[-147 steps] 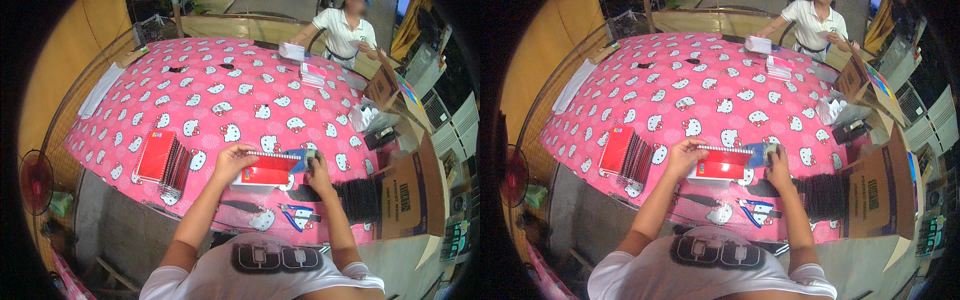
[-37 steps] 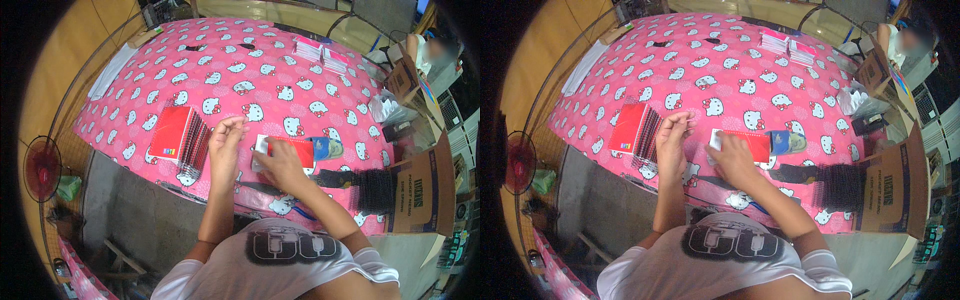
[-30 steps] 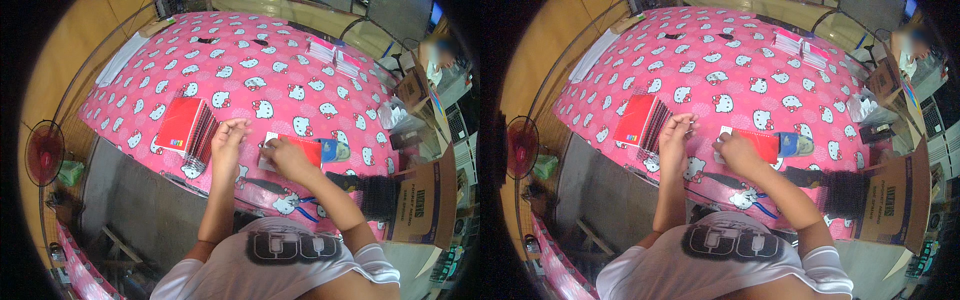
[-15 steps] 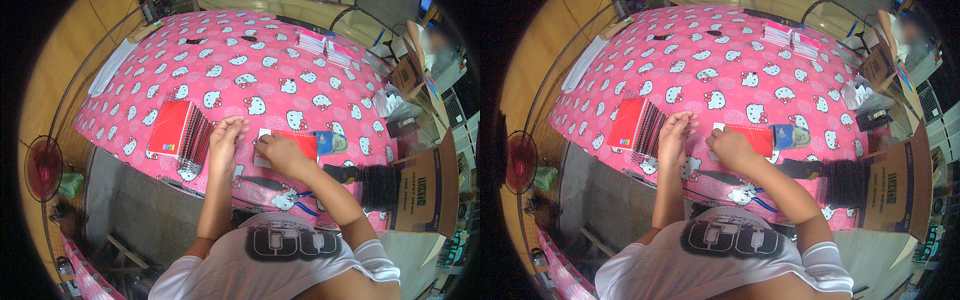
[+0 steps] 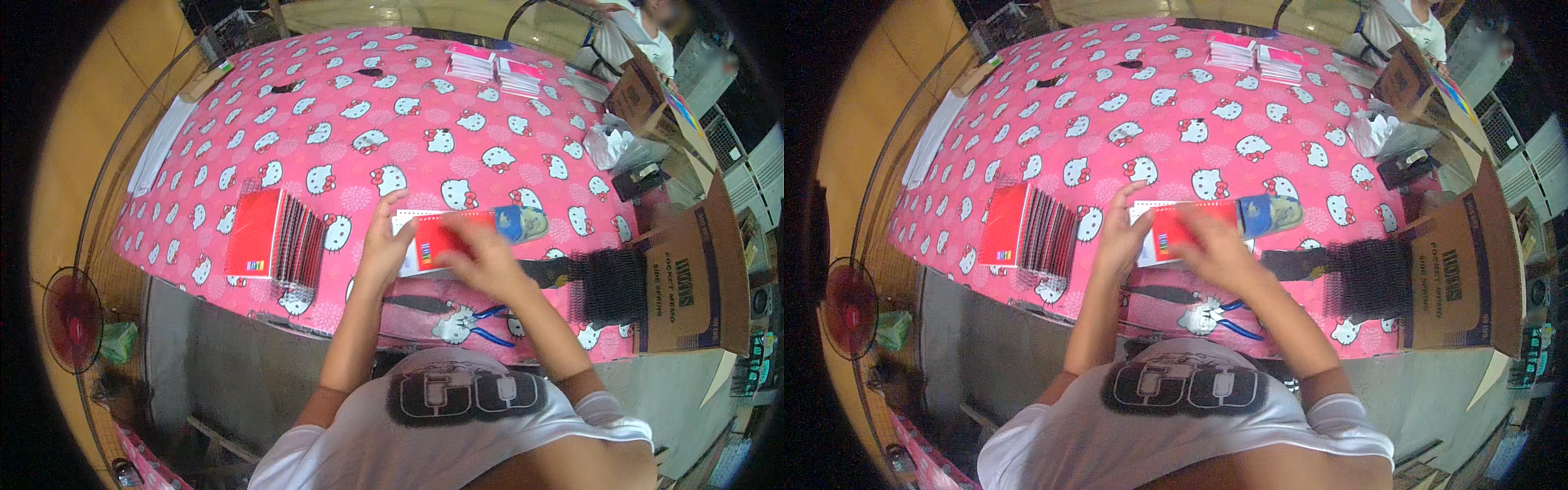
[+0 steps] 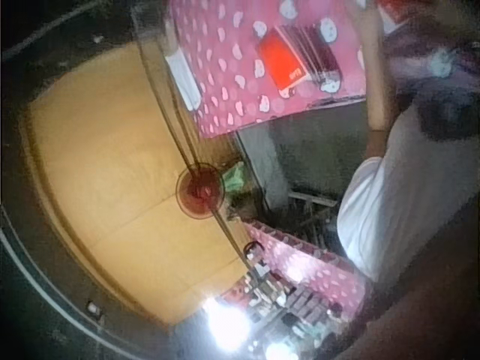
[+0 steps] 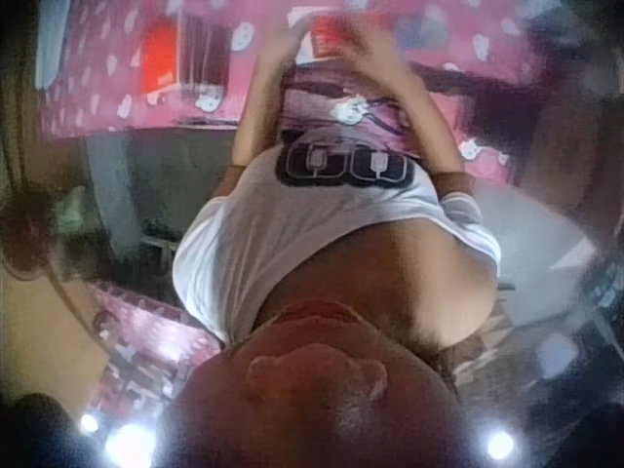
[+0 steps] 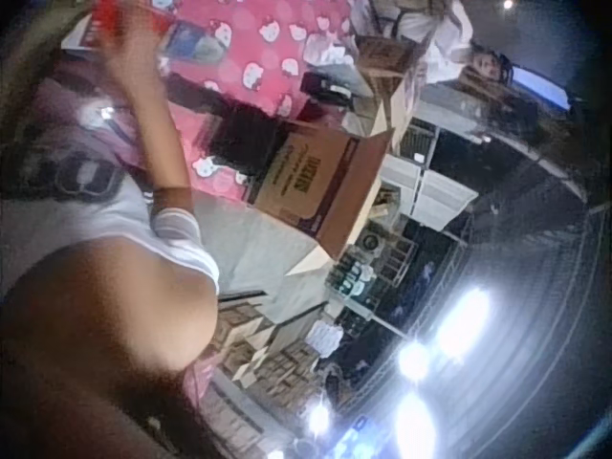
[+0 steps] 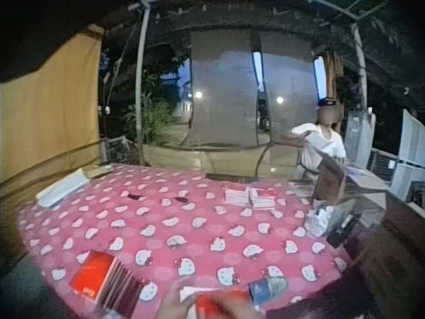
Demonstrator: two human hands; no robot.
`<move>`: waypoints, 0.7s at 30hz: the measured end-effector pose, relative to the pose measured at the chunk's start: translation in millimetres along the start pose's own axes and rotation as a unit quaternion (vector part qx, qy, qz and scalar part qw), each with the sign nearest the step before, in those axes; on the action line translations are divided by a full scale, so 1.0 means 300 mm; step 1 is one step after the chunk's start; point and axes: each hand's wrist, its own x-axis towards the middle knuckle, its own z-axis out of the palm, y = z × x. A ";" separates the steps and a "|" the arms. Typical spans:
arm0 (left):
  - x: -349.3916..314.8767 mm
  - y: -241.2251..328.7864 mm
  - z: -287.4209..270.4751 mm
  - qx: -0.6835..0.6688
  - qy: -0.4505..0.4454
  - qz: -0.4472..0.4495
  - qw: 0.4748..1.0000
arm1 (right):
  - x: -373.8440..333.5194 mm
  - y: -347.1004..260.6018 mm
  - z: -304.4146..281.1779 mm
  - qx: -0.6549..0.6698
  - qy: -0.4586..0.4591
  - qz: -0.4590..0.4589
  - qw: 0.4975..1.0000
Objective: The person assembles notebooks by threading black plastic coils through the holes of red covers and paper sheets, then uses blue pliers to trim and secure the coil ends.
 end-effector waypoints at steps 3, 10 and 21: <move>-0.005 0.035 -0.005 0.088 -0.034 0.134 0.986 | -0.018 0.091 -0.077 0.021 0.259 0.120 0.958; 0.007 -0.027 0.006 0.112 -0.026 0.216 0.970 | -0.094 0.169 0.051 0.399 0.207 0.134 0.883; -0.061 0.010 0.023 0.325 -0.043 0.199 0.924 | -0.088 0.157 0.142 0.250 0.178 0.121 0.944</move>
